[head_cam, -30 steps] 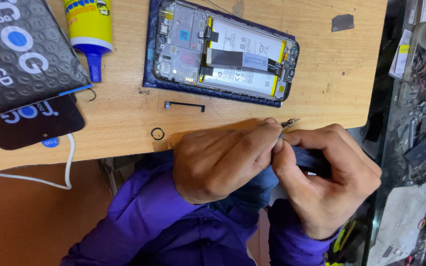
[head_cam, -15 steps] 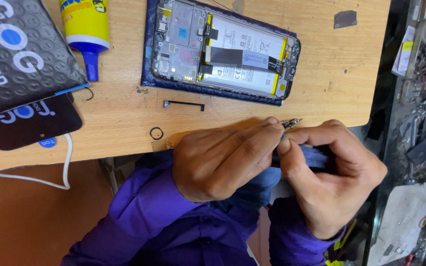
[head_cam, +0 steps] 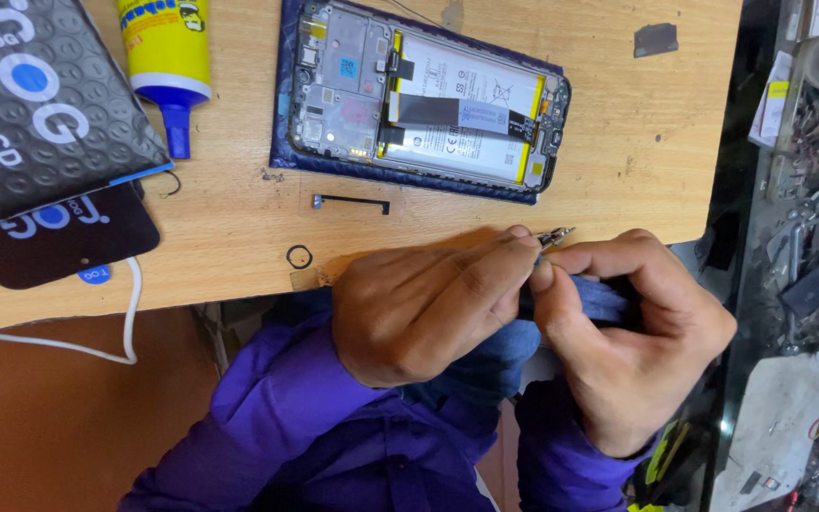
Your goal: The person cleans a small electronic component with a cloth, then places it into a disassembled smartphone chassis. They connect internal ribbon cables and use a screwdriver to secure the component with screws.
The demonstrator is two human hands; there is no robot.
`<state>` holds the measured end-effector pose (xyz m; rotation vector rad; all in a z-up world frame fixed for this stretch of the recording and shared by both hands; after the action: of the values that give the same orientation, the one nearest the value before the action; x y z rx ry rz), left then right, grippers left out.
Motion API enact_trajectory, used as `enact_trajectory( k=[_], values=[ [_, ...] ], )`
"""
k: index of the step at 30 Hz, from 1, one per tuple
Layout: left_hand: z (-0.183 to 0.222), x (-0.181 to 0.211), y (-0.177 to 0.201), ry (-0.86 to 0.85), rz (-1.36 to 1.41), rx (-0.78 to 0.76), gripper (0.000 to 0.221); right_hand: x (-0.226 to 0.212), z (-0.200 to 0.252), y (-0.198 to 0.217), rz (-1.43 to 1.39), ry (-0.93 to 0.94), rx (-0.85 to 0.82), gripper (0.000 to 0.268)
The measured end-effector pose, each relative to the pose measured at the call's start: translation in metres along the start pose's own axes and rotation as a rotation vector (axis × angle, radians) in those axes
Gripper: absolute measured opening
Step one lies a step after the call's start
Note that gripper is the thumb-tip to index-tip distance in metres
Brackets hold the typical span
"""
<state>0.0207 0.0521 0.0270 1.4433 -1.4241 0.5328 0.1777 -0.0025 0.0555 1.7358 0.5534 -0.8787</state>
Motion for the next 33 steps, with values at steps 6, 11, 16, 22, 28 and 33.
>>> enact_trajectory(
  k=[6,11,16,22,28,33],
  values=[
    [0.002,0.000,-0.002,0.026,-0.017,0.009,0.030,-0.002,-0.002,-0.001,0.009,0.008,-0.020,0.007],
    [0.003,0.001,-0.006,0.061,-0.047,0.083,0.025,-0.004,-0.004,-0.003,0.044,0.041,-0.042,0.013],
    [0.002,0.003,-0.008,0.063,-0.057,0.123,0.027,-0.005,-0.005,-0.002,0.019,0.040,-0.012,0.012],
    [0.001,0.004,-0.007,0.076,-0.050,0.108,0.029,-0.007,-0.007,-0.001,0.060,0.072,-0.016,0.013],
    [-0.001,0.006,-0.008,0.093,-0.053,0.102,0.027,-0.008,-0.008,0.000,0.064,0.069,-0.018,0.013],
    [-0.002,0.007,-0.009,0.095,-0.069,0.089,0.026,-0.012,-0.015,-0.001,0.087,0.094,-0.012,0.014]
  ],
)
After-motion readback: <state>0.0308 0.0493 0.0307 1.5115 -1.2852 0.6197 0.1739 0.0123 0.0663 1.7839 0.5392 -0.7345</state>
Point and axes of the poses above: each hand's wrist, its own z-axis away from the middle knuckle, its own y-axis out of the back of the hand, x = y × z, the point moved 6 cm from there along -z, towards the middle knuckle, and after that the axes turned 14 degrees about y, right-handed, at the moved point
